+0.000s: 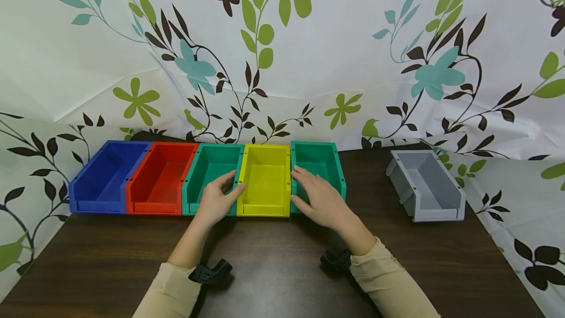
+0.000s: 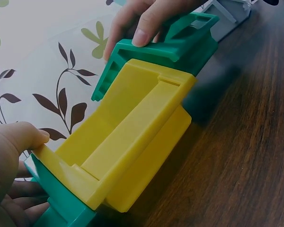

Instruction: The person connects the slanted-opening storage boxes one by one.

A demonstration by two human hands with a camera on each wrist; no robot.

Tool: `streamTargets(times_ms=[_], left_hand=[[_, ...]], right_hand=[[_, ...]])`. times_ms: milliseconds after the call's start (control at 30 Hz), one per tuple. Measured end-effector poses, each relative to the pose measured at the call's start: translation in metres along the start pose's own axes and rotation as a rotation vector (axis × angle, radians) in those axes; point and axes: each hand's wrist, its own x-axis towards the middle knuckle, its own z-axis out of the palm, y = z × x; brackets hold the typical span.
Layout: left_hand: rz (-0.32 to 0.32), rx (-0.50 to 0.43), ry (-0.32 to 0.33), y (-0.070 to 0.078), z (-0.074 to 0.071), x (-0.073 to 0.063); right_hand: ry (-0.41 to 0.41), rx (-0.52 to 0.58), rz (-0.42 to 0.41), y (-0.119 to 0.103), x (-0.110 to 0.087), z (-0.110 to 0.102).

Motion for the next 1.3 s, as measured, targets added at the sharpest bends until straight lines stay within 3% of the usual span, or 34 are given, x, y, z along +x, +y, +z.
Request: streamTargets(times_ms=[467,733,1100,1300], left_hand=[[-0.003,-0.001,0.007,-0.0006,0.0004,0.001],[-0.005,-0.003,0.004,-0.0003,-0.0005,0.0007],[-0.015,-0.001,-0.008,0.0008,0.001,-0.0007],[-0.012,0.007,0.033,0.0033,0.0033,-0.0002]], right_hand=[[-0.049,-0.029,0.04,-0.0051,0.001,0.0015],[-0.038,-0.063,0.045,-0.0061,-0.0004,0.0051],[-0.072,-0.041,0.067,-0.004,-0.0036,0.0052],[-0.093,0.018,0.082,-0.0001,-0.0026,-0.0004]])
